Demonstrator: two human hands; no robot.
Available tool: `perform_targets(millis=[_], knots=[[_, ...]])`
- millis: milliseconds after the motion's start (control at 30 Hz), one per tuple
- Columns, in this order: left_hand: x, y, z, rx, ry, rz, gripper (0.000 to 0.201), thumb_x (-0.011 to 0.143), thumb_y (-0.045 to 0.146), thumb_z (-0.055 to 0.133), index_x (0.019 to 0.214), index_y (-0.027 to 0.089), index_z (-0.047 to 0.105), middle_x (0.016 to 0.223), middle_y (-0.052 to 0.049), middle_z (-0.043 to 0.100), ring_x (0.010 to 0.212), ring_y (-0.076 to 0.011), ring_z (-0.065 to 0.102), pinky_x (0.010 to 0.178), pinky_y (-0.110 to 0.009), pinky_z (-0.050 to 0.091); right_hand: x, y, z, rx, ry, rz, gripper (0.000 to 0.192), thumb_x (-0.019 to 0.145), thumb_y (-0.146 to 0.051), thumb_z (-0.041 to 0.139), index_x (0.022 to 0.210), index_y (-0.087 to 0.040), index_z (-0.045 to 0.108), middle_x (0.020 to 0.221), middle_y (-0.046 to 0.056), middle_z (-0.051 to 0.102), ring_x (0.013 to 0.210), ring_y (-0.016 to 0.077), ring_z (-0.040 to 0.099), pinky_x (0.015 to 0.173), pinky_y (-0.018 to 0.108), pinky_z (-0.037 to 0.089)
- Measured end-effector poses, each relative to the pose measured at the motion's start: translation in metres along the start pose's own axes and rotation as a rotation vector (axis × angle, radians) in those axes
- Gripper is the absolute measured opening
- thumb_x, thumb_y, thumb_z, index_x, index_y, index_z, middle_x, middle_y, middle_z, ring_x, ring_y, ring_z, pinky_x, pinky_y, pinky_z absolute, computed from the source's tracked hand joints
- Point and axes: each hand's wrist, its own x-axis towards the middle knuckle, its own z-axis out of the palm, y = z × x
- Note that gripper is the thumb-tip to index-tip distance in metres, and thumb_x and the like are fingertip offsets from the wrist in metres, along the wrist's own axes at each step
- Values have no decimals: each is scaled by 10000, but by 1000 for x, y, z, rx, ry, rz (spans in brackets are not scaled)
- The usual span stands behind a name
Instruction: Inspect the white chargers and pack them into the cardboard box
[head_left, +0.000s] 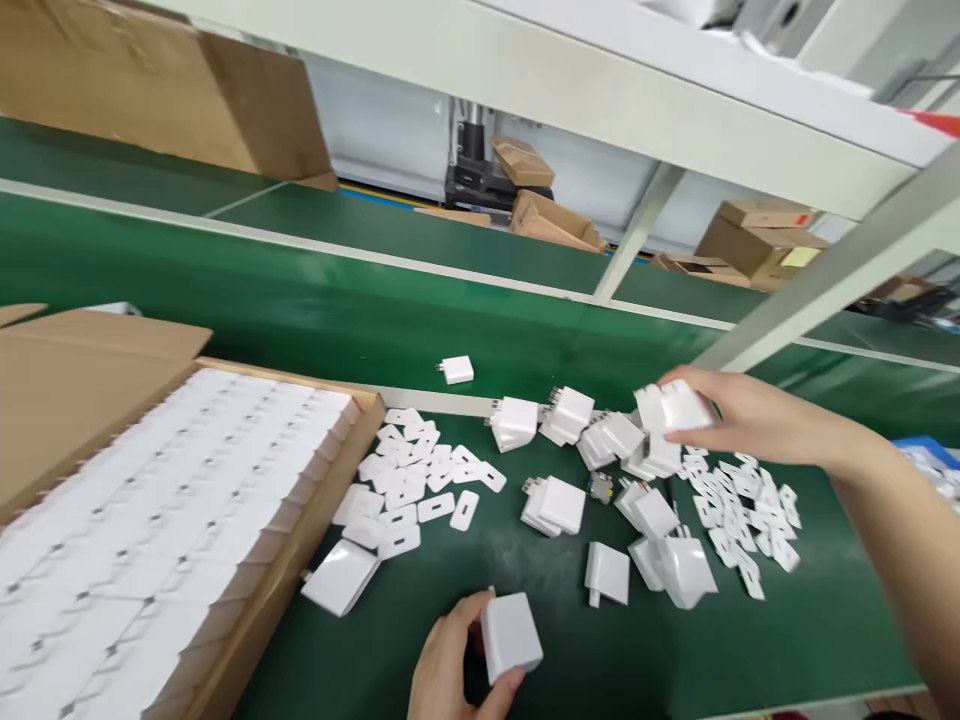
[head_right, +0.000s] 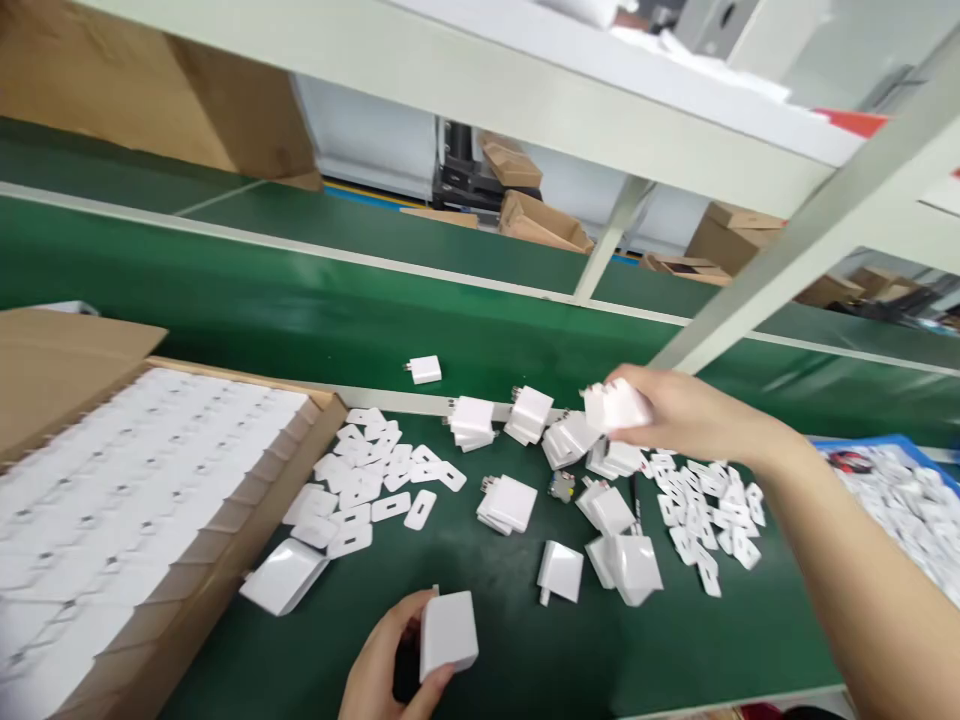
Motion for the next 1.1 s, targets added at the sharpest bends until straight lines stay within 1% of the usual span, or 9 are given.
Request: perform_targets(millis=[100, 233, 400, 500, 667, 800, 933, 1000, 1100], knots=[[-1, -2, 0, 11, -33, -39, 574, 945, 640, 622, 1307, 199, 680, 1168, -163, 777, 992, -352, 755, 820, -435, 626, -62, 14, 15, -58, -154, 218, 318, 815, -492, 781, 981, -236, 691, 941, 102, 766, 773, 281, 714, 624, 350, 515], [0, 0, -2, 25, -58, -83, 570, 953, 644, 609, 1308, 202, 670, 1130, -147, 775, 974, -342, 750, 791, -418, 615, -102, 42, 62, -111, -179, 570, 285, 767, -449, 768, 727, -236, 582, 857, 155, 746, 765, 330, 710, 606, 386, 498], [2, 6, -3, 44, -44, -103, 540, 965, 626, 595, 1308, 212, 645, 1138, -132, 761, 991, -332, 731, 805, -416, 592, -118, 66, 111, 435, -455, 707, 413, 735, -571, 788, 822, -232, 570, 890, 110, 760, 788, 276, 750, 610, 331, 559], [3, 9, -2, 48, -34, -133, 575, 954, 668, 588, 1296, 210, 648, 1155, -145, 755, 1004, -338, 726, 793, -412, 590, -117, 76, 129, 487, -397, 770, 451, 752, -596, 779, 821, -227, 529, 933, 123, 757, 813, 265, 758, 603, 309, 560], [3, 8, 0, 47, -25, -144, 633, 930, 728, 585, 1281, 207, 663, 1130, -151, 760, 981, -346, 724, 779, -422, 589, -97, 78, 142, 101, -200, 849, 386, 884, -582, 651, 860, -208, 562, 968, 185, 768, 879, 330, 757, 686, 373, 562], [2, 5, 1, 55, -7, -114, 616, 935, 717, 585, 1277, 212, 668, 1115, -140, 765, 957, -341, 731, 778, -423, 591, -79, 73, 141, -67, -140, 843, 467, 898, -609, 622, 1034, -163, 638, 1129, 248, 752, 1093, 441, 716, 823, 457, 541], [0, 1, 3, 53, 6, -85, 615, 938, 705, 596, 1296, 210, 671, 1114, -146, 772, 939, -335, 741, 777, -414, 602, -81, 58, 110, -150, -142, 798, 495, 877, -614, 650, 1104, -176, 676, 1117, 228, 778, 1048, 455, 740, 767, 471, 554], [-1, 0, 5, 55, 12, -73, 606, 938, 687, 607, 1303, 208, 676, 1138, -157, 773, 944, -337, 745, 774, -409, 608, -82, 38, 83, -195, -42, 694, 446, 918, -573, 597, 1135, -194, 684, 1112, 202, 791, 992, 436, 755, 728, 475, 557], [-1, -1, 7, 78, 17, -45, 549, 939, 622, 627, 1297, 209, 688, 1154, -160, 772, 948, -336, 743, 769, -402, 614, -58, -3, 44, -113, 170, 365, 384, 1022, -520, 455, 1187, -251, 674, 1074, 113, 803, 845, 317, 762, 689, 414, 558]])
